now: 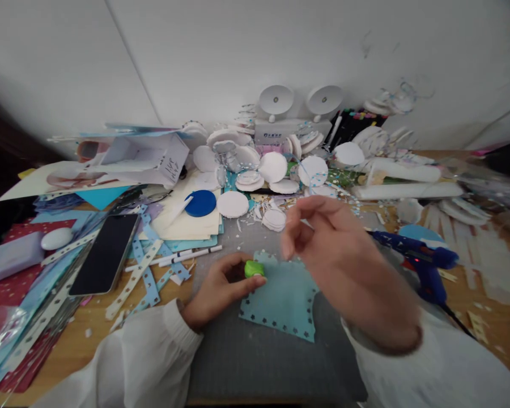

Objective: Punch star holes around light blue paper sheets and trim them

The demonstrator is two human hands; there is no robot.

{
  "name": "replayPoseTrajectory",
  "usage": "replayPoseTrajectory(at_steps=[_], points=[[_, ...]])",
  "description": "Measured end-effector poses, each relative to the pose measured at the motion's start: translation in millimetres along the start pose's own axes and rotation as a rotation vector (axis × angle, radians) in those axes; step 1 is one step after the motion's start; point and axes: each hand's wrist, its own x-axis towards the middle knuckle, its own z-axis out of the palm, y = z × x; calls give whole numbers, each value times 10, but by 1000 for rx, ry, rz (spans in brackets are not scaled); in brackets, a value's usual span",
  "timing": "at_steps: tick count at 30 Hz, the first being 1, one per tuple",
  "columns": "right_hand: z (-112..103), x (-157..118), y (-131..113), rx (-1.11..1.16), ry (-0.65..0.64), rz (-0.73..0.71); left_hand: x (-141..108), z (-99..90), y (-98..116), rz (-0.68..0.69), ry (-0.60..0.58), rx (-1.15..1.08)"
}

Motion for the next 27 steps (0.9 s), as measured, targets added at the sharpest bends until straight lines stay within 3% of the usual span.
replayPoseTrajectory(at_steps=[2, 4, 7, 11, 15, 20, 27], points=[[-111, -84, 332, -147, 65, 41, 6, -10, -5, -4, -1, -78], [-149, -184, 574, -329, -31, 122, 16, -18, -12, -4, -16, -160], [-137, -298, 749, -360, -195, 173, 34, -32, -26, -12, -51, -232], [-106, -347, 791, -386, -223, 157, 54, -54, -56, -18, -96, -312], [-79, -375, 780, -431, -124, 16, 52, -77, -85, -30, -125, -333], [-44, -410, 750, -497, -90, -133, 22, -93, -33, -65, -192, -271], [-33, -428, 729, -541, -133, -120, 20, -87, -18, -24, -237, -232]])
